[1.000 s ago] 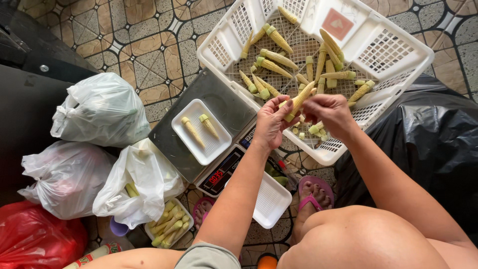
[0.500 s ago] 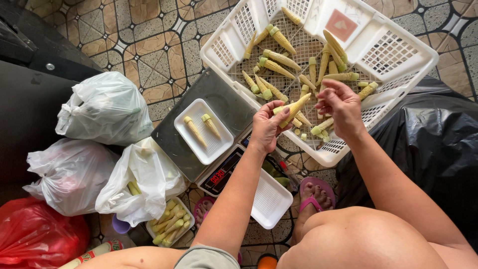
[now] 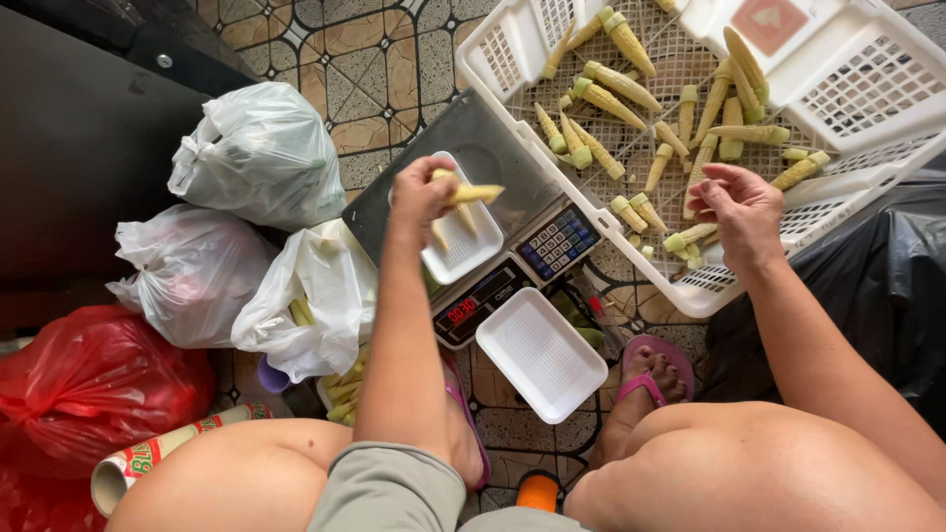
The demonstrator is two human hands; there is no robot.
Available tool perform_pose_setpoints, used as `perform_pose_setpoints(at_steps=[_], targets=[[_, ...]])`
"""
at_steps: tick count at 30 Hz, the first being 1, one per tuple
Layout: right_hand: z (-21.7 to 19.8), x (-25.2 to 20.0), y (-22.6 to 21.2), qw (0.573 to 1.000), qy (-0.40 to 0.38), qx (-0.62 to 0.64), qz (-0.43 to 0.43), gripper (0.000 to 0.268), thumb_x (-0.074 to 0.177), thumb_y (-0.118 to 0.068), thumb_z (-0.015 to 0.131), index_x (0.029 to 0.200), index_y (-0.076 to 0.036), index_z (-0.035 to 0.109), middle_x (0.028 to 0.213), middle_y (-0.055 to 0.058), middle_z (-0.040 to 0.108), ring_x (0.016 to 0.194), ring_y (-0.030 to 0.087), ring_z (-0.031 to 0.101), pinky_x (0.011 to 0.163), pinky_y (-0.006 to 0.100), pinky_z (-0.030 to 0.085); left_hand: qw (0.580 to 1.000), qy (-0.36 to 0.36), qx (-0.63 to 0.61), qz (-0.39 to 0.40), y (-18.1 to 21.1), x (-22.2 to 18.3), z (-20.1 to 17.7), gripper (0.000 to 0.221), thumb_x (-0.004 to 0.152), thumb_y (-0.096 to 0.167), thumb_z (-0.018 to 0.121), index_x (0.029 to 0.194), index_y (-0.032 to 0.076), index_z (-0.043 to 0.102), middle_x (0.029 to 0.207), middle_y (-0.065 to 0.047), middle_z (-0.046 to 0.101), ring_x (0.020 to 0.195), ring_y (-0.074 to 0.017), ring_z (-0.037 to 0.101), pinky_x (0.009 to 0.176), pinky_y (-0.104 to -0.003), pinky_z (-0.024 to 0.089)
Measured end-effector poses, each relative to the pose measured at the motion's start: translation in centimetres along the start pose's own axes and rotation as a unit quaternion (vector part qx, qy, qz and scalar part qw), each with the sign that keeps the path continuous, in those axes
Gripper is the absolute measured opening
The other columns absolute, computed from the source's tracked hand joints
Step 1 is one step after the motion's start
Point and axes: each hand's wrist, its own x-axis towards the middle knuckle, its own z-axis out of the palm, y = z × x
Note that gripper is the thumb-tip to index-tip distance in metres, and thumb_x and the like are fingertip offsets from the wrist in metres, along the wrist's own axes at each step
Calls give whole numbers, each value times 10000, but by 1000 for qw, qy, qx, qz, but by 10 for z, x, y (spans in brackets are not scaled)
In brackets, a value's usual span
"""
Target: The person sorts baby corn ears from a large white plastic basket into small white foam trays, weighing each tray on a digital scale and then placing the filled trays into a black plastic bag.
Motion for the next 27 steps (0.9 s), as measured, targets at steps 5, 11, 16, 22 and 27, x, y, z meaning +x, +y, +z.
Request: perform_pose_setpoints(at_steps=[5, 11, 16, 22, 27], targets=[[2, 3, 4, 1000, 8, -15, 18, 165, 1062, -106, 680, 1223, -75, 685, 952, 47, 723, 756, 109, 692, 635, 221, 594, 893, 8, 430, -134, -53, 28, -36, 393, 662, 171, 534, 973, 265, 754, 936, -47, 749, 878, -188, 692, 775, -303, 557], [1, 3, 4, 999, 10, -24, 41, 144, 1057, -104, 675, 1199, -84, 687, 949, 40, 725, 741, 106, 692, 634, 224, 595, 867, 33, 487, -103, -62, 26, -17, 571, 797, 360, 776, 1343, 288, 624, 1384, -65, 619, 1304, -321, 534, 1041, -459, 437], [2, 4, 6, 999, 8, -27, 42, 135, 1055, -92, 675, 1188, -77, 692, 933, 44, 722, 735, 99, 687, 636, 214, 598, 881, 92, 463, 33, -76, 62, 3, 337, 960, 366, 630, 1265, 228, 671, 1142, -136, 719, 1145, -332, 584, 969, -505, 432], [2, 3, 6, 999, 4, -34, 34, 137, 1060, -83, 670, 1192, -66, 697, 950, 56, 726, 752, 108, 693, 657, 216, 603, 899, 112, 422, -30, -81, 81, 0, 427, 832, 338, 800, 1236, 286, 672, 1154, -69, 750, 1097, -339, 683, 964, -436, 510], [4, 1, 2, 999, 2, -49, 19, 138, 1060, -74, 675, 1194, -58, 700, 948, 54, 725, 753, 110, 689, 638, 212, 588, 941, 137, 302, 62, -96, 76, -14, 420, 784, 191, 807, 1183, 172, 675, 895, -2, 729, 863, -209, 702, 837, -355, 568]])
